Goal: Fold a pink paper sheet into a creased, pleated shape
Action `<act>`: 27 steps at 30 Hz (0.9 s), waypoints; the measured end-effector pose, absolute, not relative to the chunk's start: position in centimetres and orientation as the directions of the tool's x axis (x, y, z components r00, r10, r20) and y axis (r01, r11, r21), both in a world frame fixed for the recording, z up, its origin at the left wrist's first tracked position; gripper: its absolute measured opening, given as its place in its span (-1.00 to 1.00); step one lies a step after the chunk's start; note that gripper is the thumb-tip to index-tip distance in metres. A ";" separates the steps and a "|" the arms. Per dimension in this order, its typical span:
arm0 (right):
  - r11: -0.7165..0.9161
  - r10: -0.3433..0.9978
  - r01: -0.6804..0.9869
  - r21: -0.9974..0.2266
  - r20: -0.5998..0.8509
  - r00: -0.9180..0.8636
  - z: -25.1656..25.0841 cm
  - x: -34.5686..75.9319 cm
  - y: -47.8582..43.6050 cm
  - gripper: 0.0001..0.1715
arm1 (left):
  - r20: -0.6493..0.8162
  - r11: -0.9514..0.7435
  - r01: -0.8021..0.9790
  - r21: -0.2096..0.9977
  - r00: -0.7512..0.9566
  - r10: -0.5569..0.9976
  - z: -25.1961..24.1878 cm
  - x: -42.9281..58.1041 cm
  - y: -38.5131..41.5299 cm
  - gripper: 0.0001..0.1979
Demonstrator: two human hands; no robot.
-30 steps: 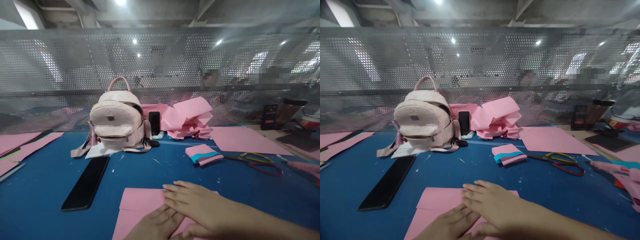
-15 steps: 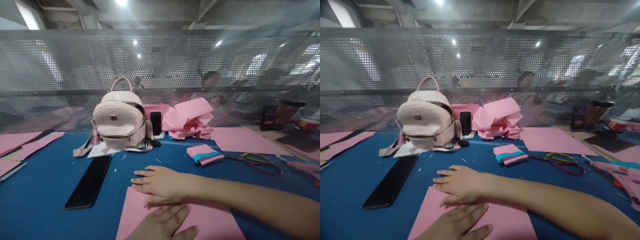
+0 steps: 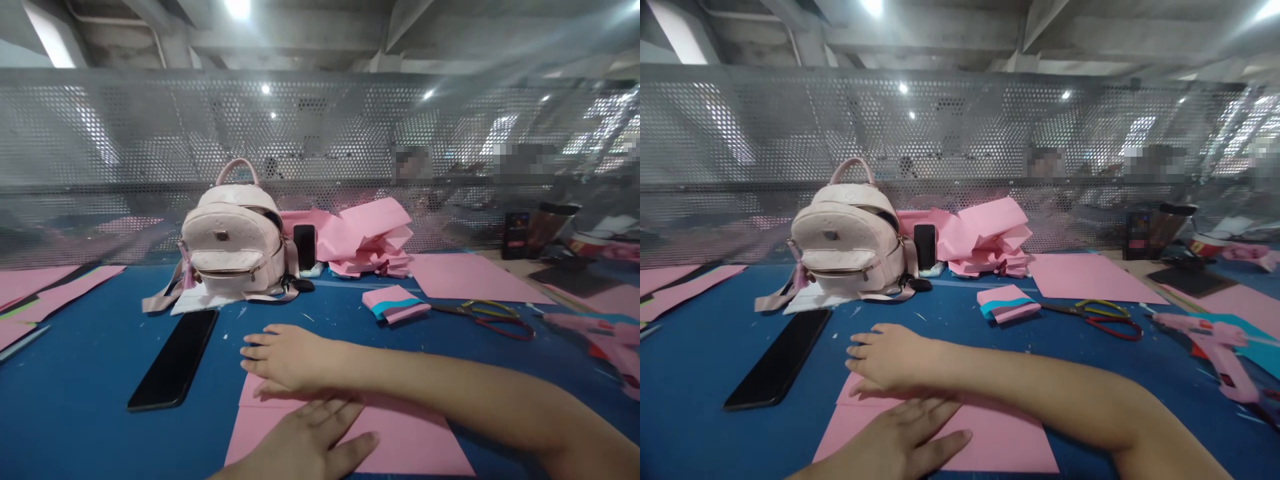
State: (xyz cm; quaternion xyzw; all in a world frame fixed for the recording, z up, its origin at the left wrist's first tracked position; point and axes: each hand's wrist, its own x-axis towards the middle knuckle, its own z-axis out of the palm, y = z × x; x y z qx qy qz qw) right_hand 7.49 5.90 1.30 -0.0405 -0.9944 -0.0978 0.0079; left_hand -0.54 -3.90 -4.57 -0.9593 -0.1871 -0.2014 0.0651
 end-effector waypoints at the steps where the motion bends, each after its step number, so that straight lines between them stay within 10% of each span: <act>1: 0.978 0.078 0.081 0.195 0.022 -0.997 1.6 7.8 5.9 -0.44 | 0.401 -0.923 0.383 -0.042 0.853 0.335 -4.6 -0.6 -3.9 -0.58; 13: 0.942 0.326 0.324 -0.090 0.013 -0.945 3.4 19.7 3.4 -0.58 | 0.371 -0.928 0.373 -0.008 0.863 0.344 -4.2 -0.5 -4.0 -0.54; 27: 0.657 0.753 0.751 -0.067 0.003 -0.659 2.4 34.0 -1.9 -0.52 | 0.341 -0.931 0.362 -0.044 0.881 0.327 -4.0 -0.5 -4.0 -0.49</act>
